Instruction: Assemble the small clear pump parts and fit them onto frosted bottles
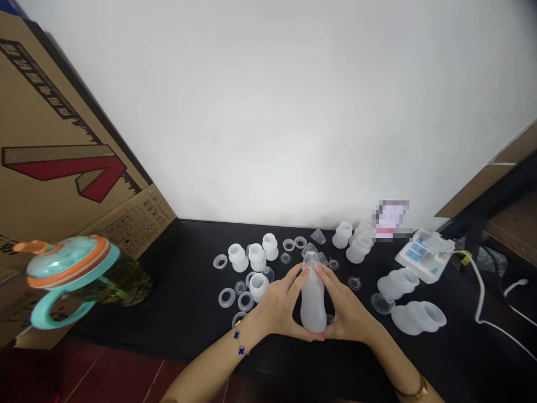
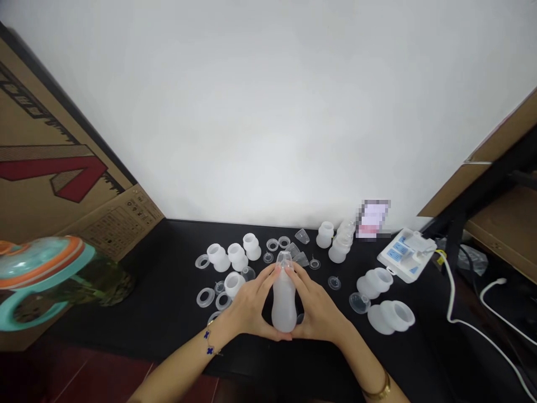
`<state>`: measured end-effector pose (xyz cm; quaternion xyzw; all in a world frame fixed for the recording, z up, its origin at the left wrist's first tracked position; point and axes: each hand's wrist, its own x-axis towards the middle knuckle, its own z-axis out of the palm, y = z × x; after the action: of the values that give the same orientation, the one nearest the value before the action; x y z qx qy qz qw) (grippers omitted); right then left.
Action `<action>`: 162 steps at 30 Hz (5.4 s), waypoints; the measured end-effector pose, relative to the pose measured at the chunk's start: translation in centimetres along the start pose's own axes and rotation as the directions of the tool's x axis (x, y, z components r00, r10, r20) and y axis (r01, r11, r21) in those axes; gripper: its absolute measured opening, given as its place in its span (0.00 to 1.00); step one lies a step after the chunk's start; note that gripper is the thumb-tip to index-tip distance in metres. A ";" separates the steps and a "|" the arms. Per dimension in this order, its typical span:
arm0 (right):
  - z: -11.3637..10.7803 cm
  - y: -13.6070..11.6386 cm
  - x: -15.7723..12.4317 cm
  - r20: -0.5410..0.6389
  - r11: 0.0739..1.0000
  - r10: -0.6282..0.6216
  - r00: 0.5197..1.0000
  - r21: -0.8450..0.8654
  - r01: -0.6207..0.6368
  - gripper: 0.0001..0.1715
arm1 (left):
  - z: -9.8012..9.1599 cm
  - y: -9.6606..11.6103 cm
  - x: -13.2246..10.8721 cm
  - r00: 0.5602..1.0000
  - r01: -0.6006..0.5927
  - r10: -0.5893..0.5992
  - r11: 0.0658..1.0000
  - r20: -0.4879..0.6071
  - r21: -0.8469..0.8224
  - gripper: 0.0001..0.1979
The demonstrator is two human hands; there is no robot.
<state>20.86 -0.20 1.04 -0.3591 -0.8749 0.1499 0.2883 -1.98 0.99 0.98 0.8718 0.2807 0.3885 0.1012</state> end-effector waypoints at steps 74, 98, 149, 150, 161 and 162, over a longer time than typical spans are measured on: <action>-0.4 -0.4 0.7 0.053 0.969 0.085 0.995 0.230 -0.095 0.73 | -0.6 1.1 0.3 0.977 0.198 -0.193 0.979 0.090 -0.055 0.64; -0.6 -0.6 0.8 0.061 0.969 0.093 0.994 0.225 -0.104 0.71 | -0.7 1.2 0.2 0.942 0.296 -0.280 0.953 0.185 -0.065 0.64; 0.0 -0.4 0.2 0.025 0.848 0.178 0.984 0.503 -0.166 0.78 | -0.1 -0.3 -0.4 0.976 0.193 -0.152 0.934 0.155 -0.299 0.79; 0.0 -0.4 0.2 0.032 0.847 0.178 0.983 0.504 -0.170 0.79 | -0.2 -0.3 -0.4 0.974 0.197 -0.151 0.932 0.171 -0.304 0.80; 0.0 -0.3 0.1 0.080 0.894 0.113 0.990 0.427 -0.136 0.83 | -0.5 0.2 0.1 0.960 0.265 -0.214 0.903 0.181 -0.338 0.73; -0.1 -0.4 0.1 0.073 0.902 0.111 0.991 0.411 -0.132 0.82 | -0.5 0.2 0.1 0.960 0.266 -0.216 0.904 0.179 -0.336 0.72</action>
<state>20.62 -0.36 1.30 -0.3397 -0.8056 0.3587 0.3271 -2.24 0.91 1.47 0.8222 0.3035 0.3562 0.3241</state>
